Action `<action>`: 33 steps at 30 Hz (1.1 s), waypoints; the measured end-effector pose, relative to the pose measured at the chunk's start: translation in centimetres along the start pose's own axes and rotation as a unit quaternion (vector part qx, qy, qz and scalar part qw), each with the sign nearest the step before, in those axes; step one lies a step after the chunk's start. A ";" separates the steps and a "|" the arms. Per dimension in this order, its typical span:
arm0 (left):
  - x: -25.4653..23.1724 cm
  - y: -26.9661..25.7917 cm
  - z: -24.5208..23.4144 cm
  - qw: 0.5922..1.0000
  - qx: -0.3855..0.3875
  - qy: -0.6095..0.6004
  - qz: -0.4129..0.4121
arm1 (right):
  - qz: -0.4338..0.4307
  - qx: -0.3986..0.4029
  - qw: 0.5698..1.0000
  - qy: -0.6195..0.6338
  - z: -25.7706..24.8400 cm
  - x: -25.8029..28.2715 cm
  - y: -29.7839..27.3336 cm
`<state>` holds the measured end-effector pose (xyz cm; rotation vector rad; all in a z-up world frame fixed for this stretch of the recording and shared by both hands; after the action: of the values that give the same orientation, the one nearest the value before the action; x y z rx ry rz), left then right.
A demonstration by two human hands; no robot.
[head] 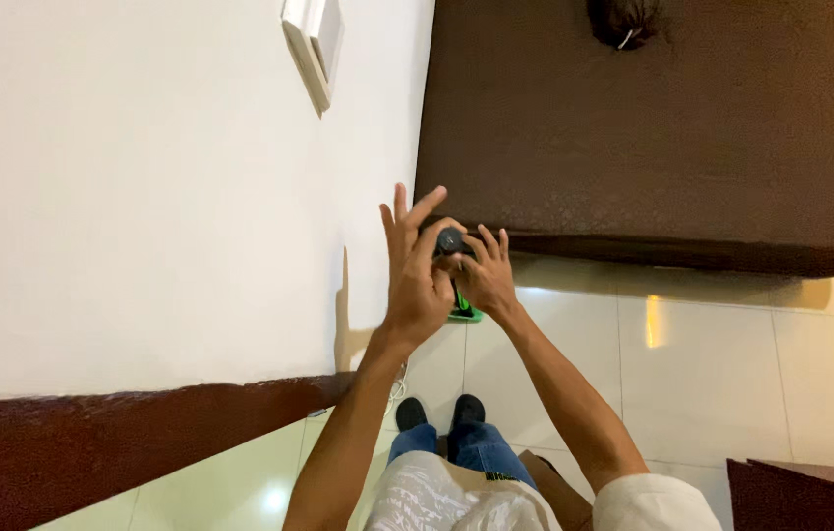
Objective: The person assembles a broom by hand, screwing together multiple sections of the handle and then attaching the brush head while standing on a tiled floor.
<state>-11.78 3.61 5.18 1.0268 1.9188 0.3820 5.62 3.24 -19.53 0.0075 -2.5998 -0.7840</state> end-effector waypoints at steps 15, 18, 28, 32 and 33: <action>-3.7 2.2 4.2 0.996 0.033 -0.082 0.025 | 0.032 -0.001 0.997 -0.076 -9.8 -4.8 -3.9; -4.3 2.2 6.4 0.993 0.061 -0.098 0.028 | 0.068 0.007 0.993 -0.093 -11.3 -6.9 -5.6; -5.3 0.4 14.7 0.983 0.131 -0.123 0.034 | 0.178 0.038 0.966 -0.182 -15.0 -14.1 -13.3; -5.2 -0.5 18.1 0.977 0.161 -0.135 0.022 | 0.226 0.042 0.947 -0.225 -15.7 -17.0 -16.6; -5.2 -0.7 19.0 0.976 0.168 -0.138 0.021 | 0.239 0.042 0.942 -0.232 -15.8 -17.7 -17.5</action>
<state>4.84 -3.42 -2.71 1.2681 1.7433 -0.0679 25.99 -17.58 -23.88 -0.8468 -2.8726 -0.5381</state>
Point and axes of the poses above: each hand's wrist, its own y-axis towards the middle knuckle, its own z-axis out of the palm, x = y × z, the point moved 1 cm from there along y, towards the middle knuckle, and after that the axes turned 5 degrees about y, right-handed, at the moved point
